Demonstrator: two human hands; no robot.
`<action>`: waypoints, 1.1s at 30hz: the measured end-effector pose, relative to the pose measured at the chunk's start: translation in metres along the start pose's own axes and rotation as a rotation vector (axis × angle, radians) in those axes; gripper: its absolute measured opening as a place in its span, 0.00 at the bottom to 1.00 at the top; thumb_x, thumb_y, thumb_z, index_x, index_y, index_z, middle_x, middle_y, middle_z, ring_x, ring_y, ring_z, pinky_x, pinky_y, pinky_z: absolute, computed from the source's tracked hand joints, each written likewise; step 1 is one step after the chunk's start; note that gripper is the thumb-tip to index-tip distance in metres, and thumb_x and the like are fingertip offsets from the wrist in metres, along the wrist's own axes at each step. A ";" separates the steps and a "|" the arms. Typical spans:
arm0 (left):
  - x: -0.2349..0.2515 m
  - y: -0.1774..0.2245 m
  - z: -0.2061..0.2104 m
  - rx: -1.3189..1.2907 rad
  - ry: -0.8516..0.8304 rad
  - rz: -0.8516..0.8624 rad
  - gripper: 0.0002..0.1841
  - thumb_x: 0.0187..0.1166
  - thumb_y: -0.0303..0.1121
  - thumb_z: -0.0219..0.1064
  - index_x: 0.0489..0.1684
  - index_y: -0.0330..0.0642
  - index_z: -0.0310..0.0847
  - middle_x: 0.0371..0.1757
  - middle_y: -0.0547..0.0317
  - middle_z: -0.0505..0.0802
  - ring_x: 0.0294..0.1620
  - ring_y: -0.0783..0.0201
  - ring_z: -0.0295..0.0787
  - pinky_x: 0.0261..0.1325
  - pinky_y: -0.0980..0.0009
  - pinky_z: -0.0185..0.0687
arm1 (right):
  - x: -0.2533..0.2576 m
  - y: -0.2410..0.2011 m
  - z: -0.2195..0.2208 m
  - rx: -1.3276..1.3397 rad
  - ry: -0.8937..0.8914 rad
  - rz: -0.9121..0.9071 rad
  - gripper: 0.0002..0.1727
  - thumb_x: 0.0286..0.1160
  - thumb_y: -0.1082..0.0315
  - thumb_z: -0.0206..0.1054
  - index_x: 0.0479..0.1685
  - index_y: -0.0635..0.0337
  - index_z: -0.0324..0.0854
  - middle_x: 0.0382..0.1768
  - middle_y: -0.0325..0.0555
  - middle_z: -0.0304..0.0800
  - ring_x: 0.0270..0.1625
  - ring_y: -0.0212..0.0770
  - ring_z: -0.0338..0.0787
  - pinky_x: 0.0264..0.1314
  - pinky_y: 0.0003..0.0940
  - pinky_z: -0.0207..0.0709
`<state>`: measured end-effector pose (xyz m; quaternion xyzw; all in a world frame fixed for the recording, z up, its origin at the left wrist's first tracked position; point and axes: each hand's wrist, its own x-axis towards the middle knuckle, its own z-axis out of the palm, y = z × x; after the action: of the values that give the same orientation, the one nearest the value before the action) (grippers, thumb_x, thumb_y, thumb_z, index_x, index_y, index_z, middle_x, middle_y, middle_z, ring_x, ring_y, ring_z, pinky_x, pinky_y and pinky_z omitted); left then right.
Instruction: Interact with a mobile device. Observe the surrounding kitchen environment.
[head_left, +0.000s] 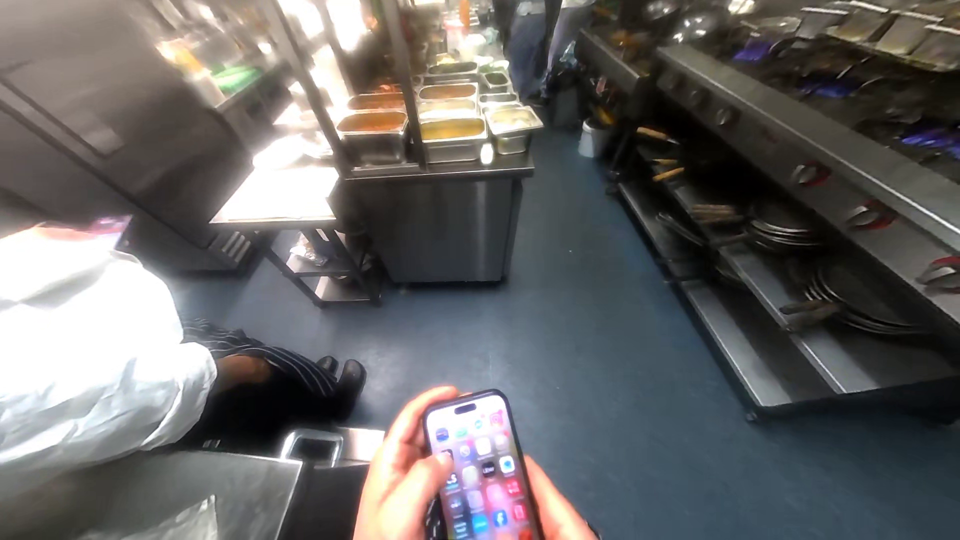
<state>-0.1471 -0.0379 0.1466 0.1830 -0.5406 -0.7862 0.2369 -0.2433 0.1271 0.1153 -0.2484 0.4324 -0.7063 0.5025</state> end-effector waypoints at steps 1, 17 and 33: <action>-0.001 -0.001 0.000 0.000 0.006 -0.002 0.31 0.71 0.16 0.48 0.80 0.28 0.63 0.61 0.43 0.90 0.56 0.54 0.93 0.59 0.55 0.91 | 0.000 0.001 0.000 0.001 -0.005 0.000 0.33 0.71 0.79 0.64 0.77 0.62 0.56 0.61 0.40 0.88 0.54 0.38 0.95 0.33 0.38 0.93; -0.038 -0.033 -0.016 -0.148 0.232 -0.024 0.28 0.95 0.45 0.33 0.72 0.33 0.72 0.59 0.52 0.95 0.59 0.58 0.94 0.63 0.58 0.91 | -0.001 0.018 -0.009 0.199 -0.106 0.034 0.27 0.83 0.72 0.49 0.81 0.55 0.51 0.64 0.46 0.86 0.57 0.47 0.93 0.35 0.47 0.93; -0.023 -0.008 -0.022 0.045 -0.076 0.049 0.43 0.88 0.53 0.55 0.92 0.33 0.36 0.76 0.44 0.80 0.69 0.55 0.86 0.69 0.56 0.88 | 0.004 0.025 -0.002 0.183 -0.190 0.037 0.29 0.82 0.69 0.52 0.82 0.55 0.51 0.67 0.44 0.84 0.62 0.45 0.91 0.40 0.46 0.93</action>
<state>-0.1178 -0.0392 0.1325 0.1451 -0.5713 -0.7741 0.2311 -0.2340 0.1208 0.0927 -0.2592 0.3212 -0.7068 0.5745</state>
